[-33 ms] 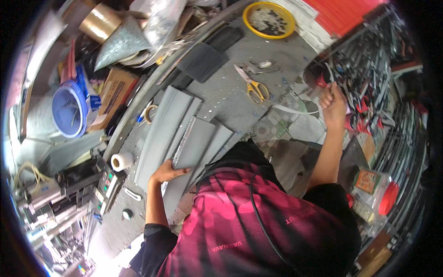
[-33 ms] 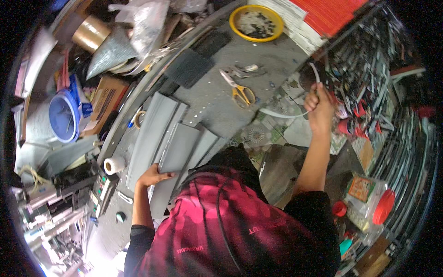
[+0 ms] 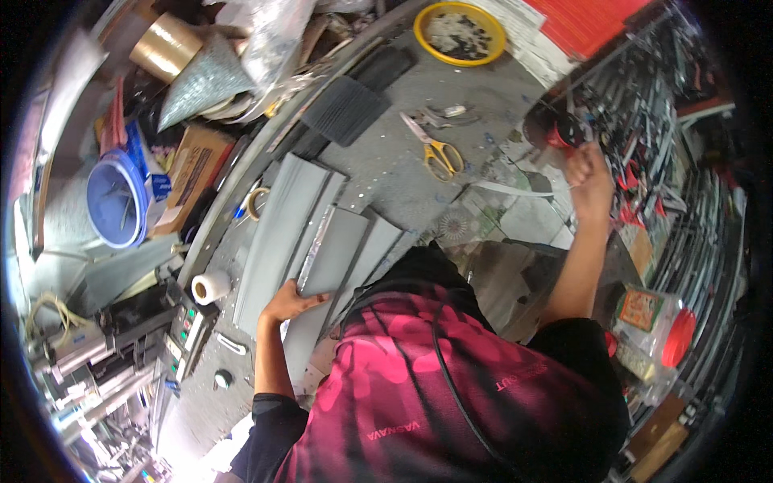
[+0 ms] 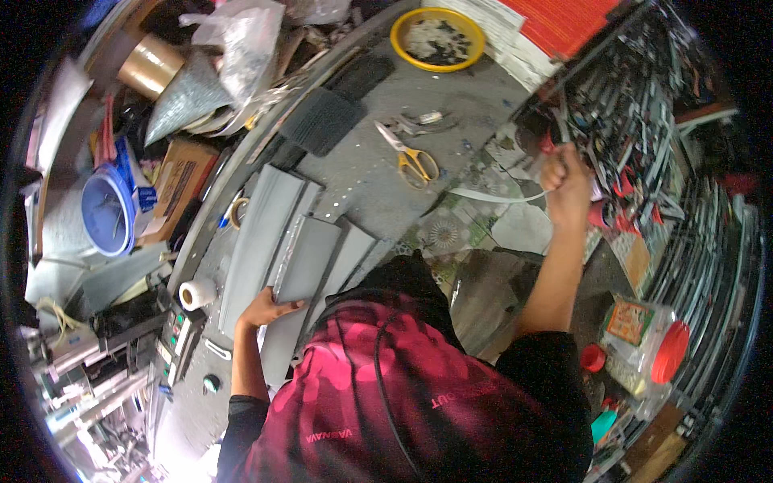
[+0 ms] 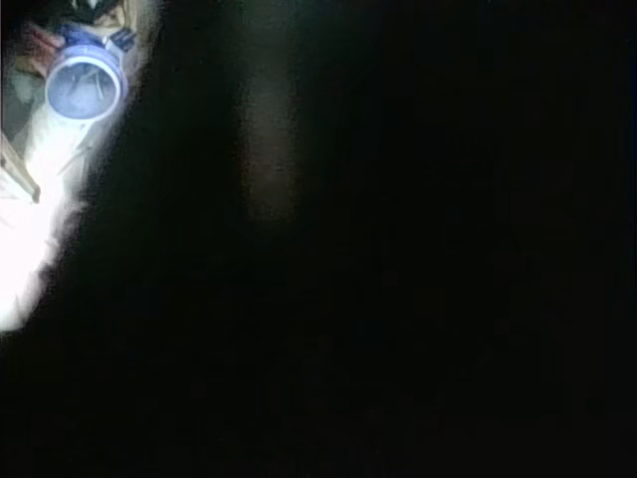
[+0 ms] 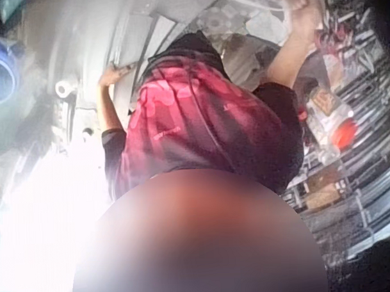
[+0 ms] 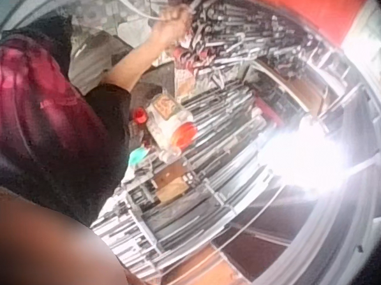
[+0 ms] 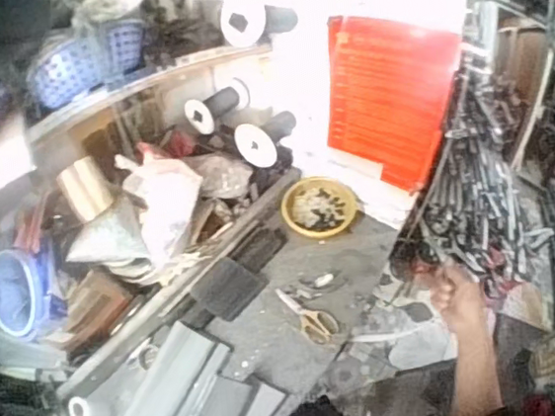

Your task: The person cuts gray plastic profile pieces with scissors, then uses a crimping tool to attach small metal clips to the ends of the pieces. The person repeats this sequence on several profile segments on a cluttered workbench.

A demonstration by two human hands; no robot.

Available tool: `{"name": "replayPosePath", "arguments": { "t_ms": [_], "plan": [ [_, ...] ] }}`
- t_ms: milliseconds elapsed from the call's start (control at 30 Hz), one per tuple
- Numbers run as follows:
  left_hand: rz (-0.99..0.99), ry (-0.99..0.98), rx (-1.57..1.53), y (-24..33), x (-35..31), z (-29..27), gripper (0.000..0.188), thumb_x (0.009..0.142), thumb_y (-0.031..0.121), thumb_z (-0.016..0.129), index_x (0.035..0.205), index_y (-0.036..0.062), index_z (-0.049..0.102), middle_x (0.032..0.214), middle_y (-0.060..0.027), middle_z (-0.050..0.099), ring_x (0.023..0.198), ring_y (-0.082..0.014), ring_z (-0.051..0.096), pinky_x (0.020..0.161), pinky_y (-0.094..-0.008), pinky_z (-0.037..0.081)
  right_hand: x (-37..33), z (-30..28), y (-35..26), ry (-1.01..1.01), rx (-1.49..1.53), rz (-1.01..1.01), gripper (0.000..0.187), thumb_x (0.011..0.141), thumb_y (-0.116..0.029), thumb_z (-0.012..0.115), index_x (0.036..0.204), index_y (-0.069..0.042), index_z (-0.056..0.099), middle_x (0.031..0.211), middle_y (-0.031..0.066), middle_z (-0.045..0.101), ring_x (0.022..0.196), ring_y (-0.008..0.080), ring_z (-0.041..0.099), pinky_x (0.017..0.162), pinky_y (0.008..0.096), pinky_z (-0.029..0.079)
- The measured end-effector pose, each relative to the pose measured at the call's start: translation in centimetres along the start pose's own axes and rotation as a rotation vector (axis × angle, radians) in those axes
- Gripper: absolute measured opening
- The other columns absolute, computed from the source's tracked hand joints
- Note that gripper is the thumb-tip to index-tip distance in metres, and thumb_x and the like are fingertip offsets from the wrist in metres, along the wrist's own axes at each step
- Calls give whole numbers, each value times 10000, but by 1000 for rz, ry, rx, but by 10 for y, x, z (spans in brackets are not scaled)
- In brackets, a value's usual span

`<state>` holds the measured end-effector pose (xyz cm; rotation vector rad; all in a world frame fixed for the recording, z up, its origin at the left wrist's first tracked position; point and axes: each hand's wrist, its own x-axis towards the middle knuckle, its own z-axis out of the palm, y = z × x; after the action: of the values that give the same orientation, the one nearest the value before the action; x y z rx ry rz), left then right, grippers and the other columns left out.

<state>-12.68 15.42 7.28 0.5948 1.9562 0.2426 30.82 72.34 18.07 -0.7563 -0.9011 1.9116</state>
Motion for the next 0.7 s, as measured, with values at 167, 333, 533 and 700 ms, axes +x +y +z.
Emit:
{"name": "replayPosePath", "arguments": {
  "t_ms": [167,333,533,700],
  "plan": [
    [64,111,157,37,-11,-8,587,850,468,998,977,-42,736,756,-108,671,710,-203,628,634,-440,515,-34,-75,-180,-308,113,-337,179,1110,-187,612,1014,-38,639,842,50,505,793,234,463,770,403,423],
    [243,435,165,47,-18,7,540,853,377,987,1023,-72,741,808,-239,736,757,-379,749,723,-486,588,-80,-44,-269,226,-219,-1141,388,1177,-322,516,1224,16,701,917,103,641,853,292,608,884,474,535],
    [361,647,134,49,-18,27,631,937,357,916,1371,-6,638,1203,-275,743,1088,-500,710,951,-558,571,-67,52,-283,727,-1154,-1699,471,1183,-413,598,1179,27,767,936,108,768,818,209,692,708,376,569],
    [340,762,143,55,-6,41,633,959,358,880,1415,-13,644,1265,-272,677,1215,-508,646,1062,-582,522,-24,108,-211,360,-1446,-1339,293,1171,-280,679,1205,-27,823,1020,96,833,926,158,749,911,323,589]
  ]
}}
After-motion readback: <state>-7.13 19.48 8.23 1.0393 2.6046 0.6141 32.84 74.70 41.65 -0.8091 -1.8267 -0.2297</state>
